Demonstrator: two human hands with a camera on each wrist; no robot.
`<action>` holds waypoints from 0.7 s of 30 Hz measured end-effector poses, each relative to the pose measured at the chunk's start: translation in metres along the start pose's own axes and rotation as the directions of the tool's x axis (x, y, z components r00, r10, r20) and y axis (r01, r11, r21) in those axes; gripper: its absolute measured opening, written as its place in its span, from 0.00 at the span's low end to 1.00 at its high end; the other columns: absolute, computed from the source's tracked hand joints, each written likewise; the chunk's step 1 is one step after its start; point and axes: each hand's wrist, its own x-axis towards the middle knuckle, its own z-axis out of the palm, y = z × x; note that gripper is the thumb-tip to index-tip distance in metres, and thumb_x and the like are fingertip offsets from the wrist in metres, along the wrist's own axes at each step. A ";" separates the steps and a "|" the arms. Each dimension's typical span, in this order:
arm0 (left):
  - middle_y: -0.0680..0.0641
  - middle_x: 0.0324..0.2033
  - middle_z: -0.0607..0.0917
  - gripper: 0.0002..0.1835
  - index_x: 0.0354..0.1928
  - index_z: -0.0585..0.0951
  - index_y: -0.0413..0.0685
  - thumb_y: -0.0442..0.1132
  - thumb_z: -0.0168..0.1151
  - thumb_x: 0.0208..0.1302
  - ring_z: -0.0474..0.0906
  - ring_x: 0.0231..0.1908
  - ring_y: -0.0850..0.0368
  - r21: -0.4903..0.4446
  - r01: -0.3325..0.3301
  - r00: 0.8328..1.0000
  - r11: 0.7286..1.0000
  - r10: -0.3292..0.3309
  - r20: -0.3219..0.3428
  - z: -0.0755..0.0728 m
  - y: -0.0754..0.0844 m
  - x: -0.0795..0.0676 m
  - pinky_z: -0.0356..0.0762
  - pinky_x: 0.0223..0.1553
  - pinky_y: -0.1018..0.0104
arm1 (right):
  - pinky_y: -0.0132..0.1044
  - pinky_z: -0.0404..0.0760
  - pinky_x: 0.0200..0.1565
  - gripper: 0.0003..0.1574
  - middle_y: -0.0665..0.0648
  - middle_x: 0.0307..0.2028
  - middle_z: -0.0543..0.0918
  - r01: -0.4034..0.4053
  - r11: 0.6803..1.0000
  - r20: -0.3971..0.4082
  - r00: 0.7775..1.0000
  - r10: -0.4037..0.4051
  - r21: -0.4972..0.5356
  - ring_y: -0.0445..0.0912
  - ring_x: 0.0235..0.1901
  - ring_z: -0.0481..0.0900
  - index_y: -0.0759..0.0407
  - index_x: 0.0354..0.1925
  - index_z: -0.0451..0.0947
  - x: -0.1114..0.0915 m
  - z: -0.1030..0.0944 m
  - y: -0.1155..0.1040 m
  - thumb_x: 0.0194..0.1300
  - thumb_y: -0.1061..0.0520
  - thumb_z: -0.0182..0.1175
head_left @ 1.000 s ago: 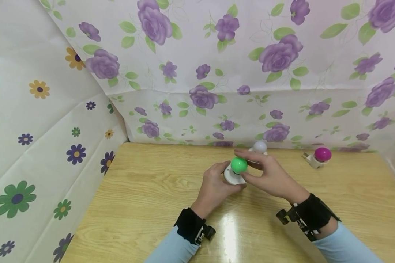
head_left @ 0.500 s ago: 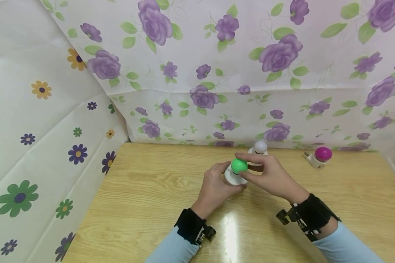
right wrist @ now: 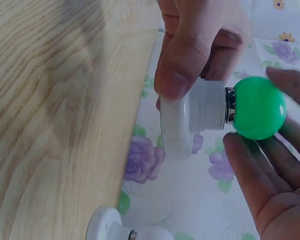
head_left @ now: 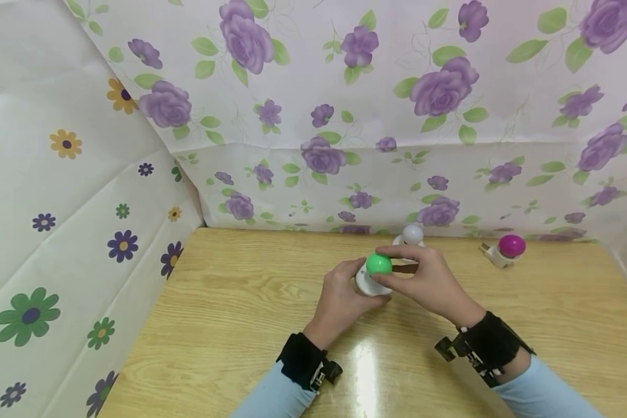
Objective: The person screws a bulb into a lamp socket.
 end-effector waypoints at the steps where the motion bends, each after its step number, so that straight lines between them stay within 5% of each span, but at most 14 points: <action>1: 0.62 0.45 0.77 0.32 0.54 0.75 0.63 0.59 0.71 0.43 0.72 0.46 0.69 0.001 0.003 1.000 1.000 -0.003 0.000 0.000 0.000 0.000 0.72 0.43 0.70 | 0.40 0.76 0.45 0.28 0.51 0.52 0.76 0.009 1.000 -0.005 1.000 -0.009 -0.006 0.44 0.49 0.76 0.56 0.54 0.76 0.000 0.000 -0.004 0.54 0.55 0.68; 10: 0.63 0.45 0.76 0.32 0.53 0.75 0.62 0.59 0.72 0.43 0.71 0.46 0.70 0.004 0.000 1.000 1.000 0.000 -0.008 -0.002 0.000 0.000 0.71 0.44 0.70 | 0.45 0.68 0.55 0.30 0.54 0.58 0.72 0.060 0.998 0.083 0.995 -0.059 -0.021 0.48 0.58 0.68 0.58 0.60 0.70 0.003 -0.008 -0.025 0.59 0.60 0.63; 14: 0.62 0.45 0.77 0.32 0.53 0.76 0.61 0.58 0.72 0.43 0.72 0.46 0.69 -0.004 -0.014 1.000 1.000 0.014 -0.008 -0.001 0.000 0.001 0.71 0.44 0.71 | 0.46 0.67 0.56 0.29 0.58 0.59 0.71 0.068 0.998 0.137 0.988 -0.070 0.018 0.49 0.58 0.68 0.59 0.60 0.70 0.003 -0.007 -0.020 0.60 0.64 0.61; 21: 0.62 0.45 0.77 0.32 0.53 0.76 0.62 0.57 0.72 0.43 0.72 0.46 0.68 -0.013 -0.012 1.000 1.000 0.012 -0.014 -0.001 0.001 0.001 0.72 0.44 0.71 | 0.43 0.69 0.55 0.29 0.49 0.58 0.72 0.059 0.997 0.146 0.987 -0.066 0.049 0.46 0.57 0.69 0.51 0.60 0.70 0.003 -0.005 0.005 0.61 0.63 0.60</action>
